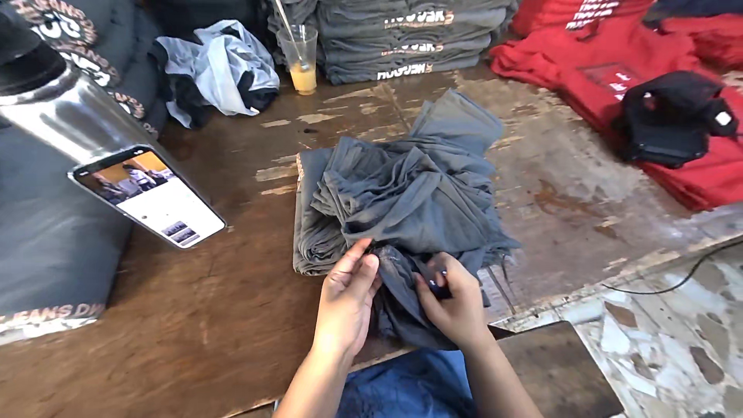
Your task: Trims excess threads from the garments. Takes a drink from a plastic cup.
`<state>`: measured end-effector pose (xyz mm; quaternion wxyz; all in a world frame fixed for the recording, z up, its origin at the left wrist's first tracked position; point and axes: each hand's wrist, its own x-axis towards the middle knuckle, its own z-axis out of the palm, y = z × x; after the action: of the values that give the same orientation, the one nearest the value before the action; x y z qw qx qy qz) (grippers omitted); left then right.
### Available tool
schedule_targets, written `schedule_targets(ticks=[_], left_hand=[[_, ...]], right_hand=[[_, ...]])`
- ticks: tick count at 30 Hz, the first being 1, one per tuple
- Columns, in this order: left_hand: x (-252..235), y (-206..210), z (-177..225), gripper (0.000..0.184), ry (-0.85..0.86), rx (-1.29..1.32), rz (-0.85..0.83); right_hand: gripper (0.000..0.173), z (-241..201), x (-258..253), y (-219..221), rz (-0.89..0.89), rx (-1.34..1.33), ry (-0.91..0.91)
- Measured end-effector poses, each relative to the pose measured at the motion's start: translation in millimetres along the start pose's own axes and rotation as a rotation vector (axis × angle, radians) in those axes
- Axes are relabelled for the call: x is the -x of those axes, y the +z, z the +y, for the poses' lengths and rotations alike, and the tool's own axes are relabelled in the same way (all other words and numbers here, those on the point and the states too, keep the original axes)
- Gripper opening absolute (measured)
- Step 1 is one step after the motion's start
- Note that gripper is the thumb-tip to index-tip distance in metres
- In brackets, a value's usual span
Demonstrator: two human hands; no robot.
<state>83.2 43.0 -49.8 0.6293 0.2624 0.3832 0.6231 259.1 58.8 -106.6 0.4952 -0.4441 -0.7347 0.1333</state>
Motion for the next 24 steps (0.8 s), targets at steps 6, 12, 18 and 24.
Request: schedule_targets(ticks=[6, 12, 18, 24], left_hand=[[25, -24, -24, 0.063, 0.279, -0.188, -0.236], [32, -29, -35, 0.053, 0.432, -0.388, -0.234], [34, -33, -43, 0.036, 0.533, -0.515, -0.192], [34, -35, -40, 0.027, 0.482, -0.412, -0.204]], right_hand=[[0.022, -30, 11, -13, -0.099, -0.425, 0.093], [0.036, -40, 9, 5, -0.059, -0.655, 0.105], [0.019, -40, 10, 4, 0.042, -0.427, 0.023], [0.033, -35, 13, -9, -0.054, -0.639, 0.115]])
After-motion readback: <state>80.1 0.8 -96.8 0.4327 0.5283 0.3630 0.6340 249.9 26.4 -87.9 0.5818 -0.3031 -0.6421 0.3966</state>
